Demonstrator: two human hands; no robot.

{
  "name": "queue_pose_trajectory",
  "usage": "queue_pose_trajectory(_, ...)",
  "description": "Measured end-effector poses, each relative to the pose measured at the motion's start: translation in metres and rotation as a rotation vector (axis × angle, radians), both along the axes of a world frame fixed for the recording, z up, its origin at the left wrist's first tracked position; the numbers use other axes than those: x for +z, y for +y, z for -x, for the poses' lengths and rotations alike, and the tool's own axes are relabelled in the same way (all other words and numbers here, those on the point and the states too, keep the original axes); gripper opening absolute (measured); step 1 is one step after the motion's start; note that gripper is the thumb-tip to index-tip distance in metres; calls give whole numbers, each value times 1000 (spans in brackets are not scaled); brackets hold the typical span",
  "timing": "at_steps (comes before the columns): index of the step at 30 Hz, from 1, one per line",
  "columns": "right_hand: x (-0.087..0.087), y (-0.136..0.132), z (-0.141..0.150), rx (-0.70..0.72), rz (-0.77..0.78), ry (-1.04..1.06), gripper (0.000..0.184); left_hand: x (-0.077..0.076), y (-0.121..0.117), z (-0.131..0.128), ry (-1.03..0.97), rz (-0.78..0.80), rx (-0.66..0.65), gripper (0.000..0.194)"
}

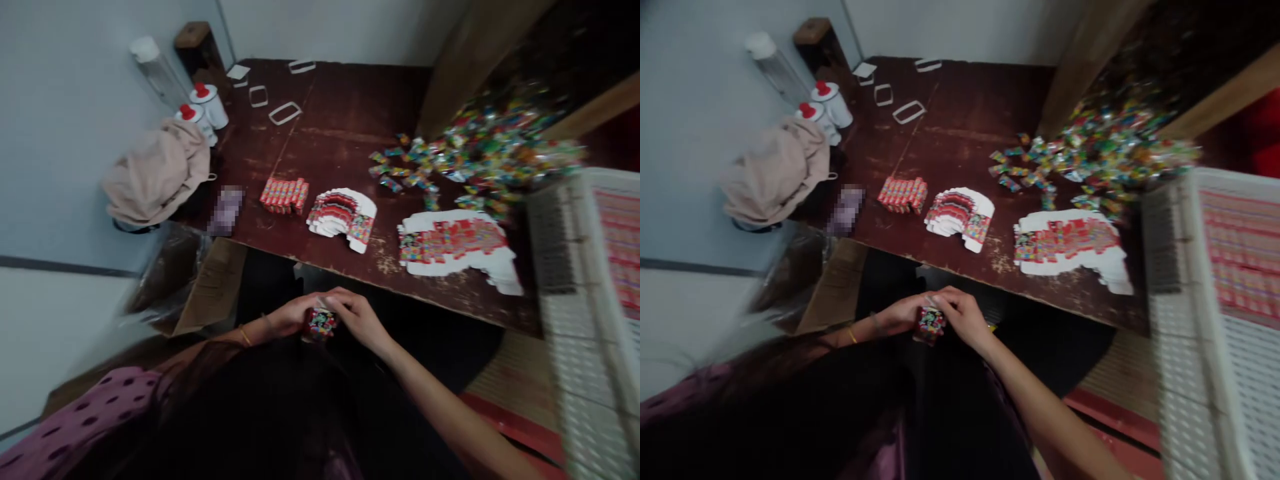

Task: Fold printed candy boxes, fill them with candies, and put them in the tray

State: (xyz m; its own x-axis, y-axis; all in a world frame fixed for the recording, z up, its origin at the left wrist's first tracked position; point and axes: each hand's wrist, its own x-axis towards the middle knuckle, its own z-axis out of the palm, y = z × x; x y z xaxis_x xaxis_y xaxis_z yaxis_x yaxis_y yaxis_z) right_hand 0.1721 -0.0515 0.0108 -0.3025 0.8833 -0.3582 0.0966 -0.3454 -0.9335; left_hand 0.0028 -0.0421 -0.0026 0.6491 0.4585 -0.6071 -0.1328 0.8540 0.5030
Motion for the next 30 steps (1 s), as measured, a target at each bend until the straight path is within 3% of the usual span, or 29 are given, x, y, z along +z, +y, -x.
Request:
queue_pose_trajectory(2,1,-1,0,12,-81,-83,48,-1,0,3,-35,-5,19,49)
queue_pose_trajectory(8,-3,0,-5,49,-265,-213,26,-10,-7,18,-142,-12,-1,48)
queue_pose_trajectory(13,-9,-15,-10,161,-472,-262,27,-10,-13,21,-123,-38,27,48)
queue_pose_trajectory(15,-13,-23,-4,125,-424,-216,35,-8,-10,15,-88,-88,52,49)
queue_pose_trajectory(18,-19,-28,10,-76,-210,-26,61,0,6,5,-14,-232,319,44)
queue_pose_trajectory(20,-17,-23,10,-173,-54,64,56,8,23,4,49,-331,471,43)
queue_pose_trajectory(21,-14,-17,7,-185,-12,72,48,12,32,7,89,-391,467,45)
queue_pose_trajectory(23,-4,2,-8,-107,-17,34,35,21,48,16,149,-527,268,49)
queue_pose_trajectory(25,7,35,-29,31,-123,-27,29,27,58,22,153,-620,-87,46)
queue_pose_trajectory(27,15,81,-54,73,-294,-186,27,29,59,21,97,-599,-371,40)
queue_pose_trajectory(28,17,109,-66,32,-391,-306,27,28,58,16,50,-545,-431,41)
queue_pose_trajectory(30,18,166,-91,-178,-554,-697,27,22,55,2,-90,-413,-416,49)
